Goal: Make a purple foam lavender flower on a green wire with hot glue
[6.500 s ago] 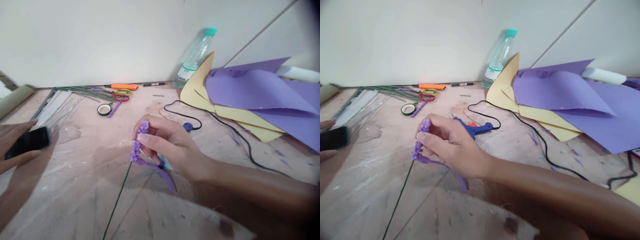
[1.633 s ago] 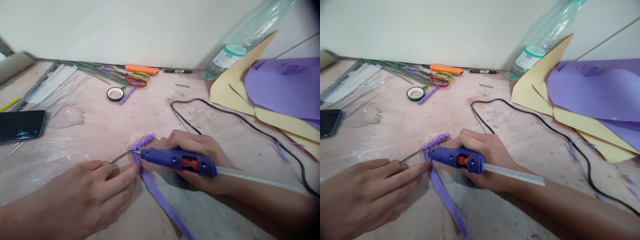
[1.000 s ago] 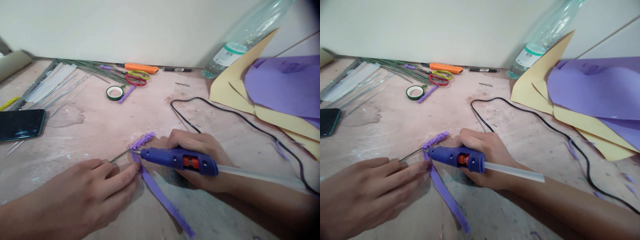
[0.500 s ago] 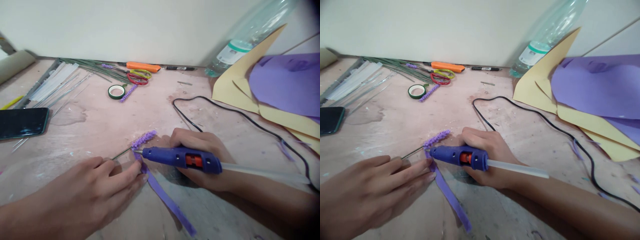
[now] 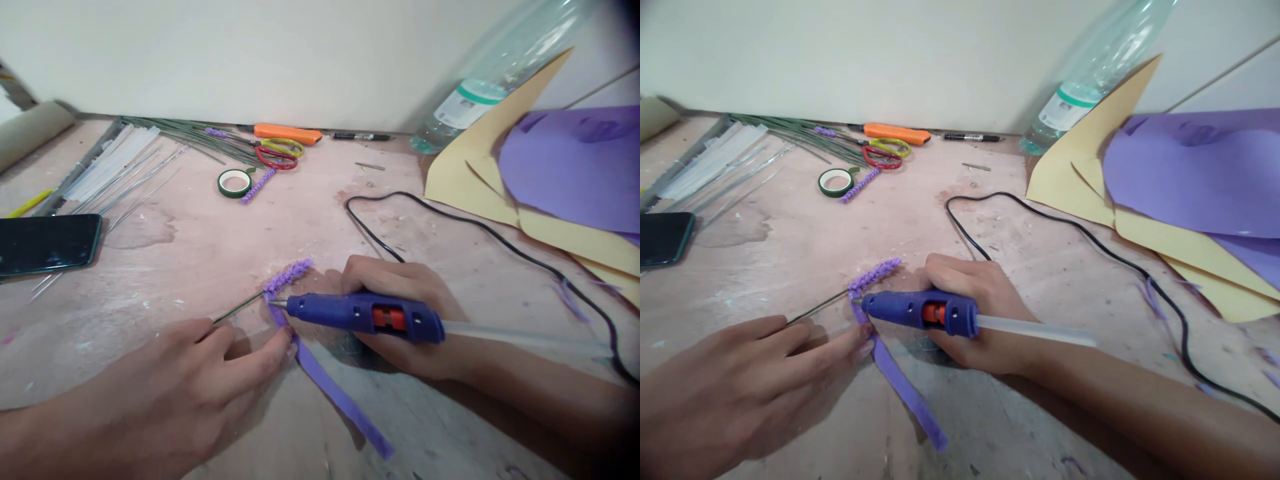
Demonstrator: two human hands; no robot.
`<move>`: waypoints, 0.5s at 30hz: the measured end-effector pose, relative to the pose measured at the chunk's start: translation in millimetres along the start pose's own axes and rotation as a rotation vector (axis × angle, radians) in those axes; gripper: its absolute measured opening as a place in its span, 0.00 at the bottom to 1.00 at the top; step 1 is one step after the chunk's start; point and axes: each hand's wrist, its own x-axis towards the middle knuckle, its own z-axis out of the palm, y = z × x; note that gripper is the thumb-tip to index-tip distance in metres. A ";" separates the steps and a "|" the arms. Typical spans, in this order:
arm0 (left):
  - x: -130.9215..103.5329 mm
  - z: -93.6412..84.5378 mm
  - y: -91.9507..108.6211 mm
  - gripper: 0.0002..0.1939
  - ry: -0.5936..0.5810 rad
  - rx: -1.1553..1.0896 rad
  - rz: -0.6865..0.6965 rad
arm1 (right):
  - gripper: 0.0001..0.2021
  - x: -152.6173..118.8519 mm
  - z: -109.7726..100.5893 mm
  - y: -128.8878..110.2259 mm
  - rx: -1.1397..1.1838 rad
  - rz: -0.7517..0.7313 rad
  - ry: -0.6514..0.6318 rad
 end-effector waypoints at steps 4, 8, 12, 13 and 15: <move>0.0 0.8 -0.6 0.26 0.021 0.007 0.017 | 0.06 -3.1 1.9 -0.9 -0.015 0.061 0.012; 0.0 2.0 -2.5 0.25 0.029 0.013 0.035 | 0.05 -5.6 3.0 -0.7 -0.018 0.088 0.022; 0.6 2.5 -3.7 0.25 0.049 0.012 0.033 | 0.05 -5.9 2.7 0.1 -0.014 0.085 0.013; 0.8 2.7 -3.9 0.26 0.059 0.009 0.034 | 0.05 -5.7 2.6 0.2 -0.011 0.081 0.011; 0.8 3.1 -4.1 0.26 0.084 0.006 0.036 | 0.05 -5.6 2.6 0.1 -0.005 0.077 0.009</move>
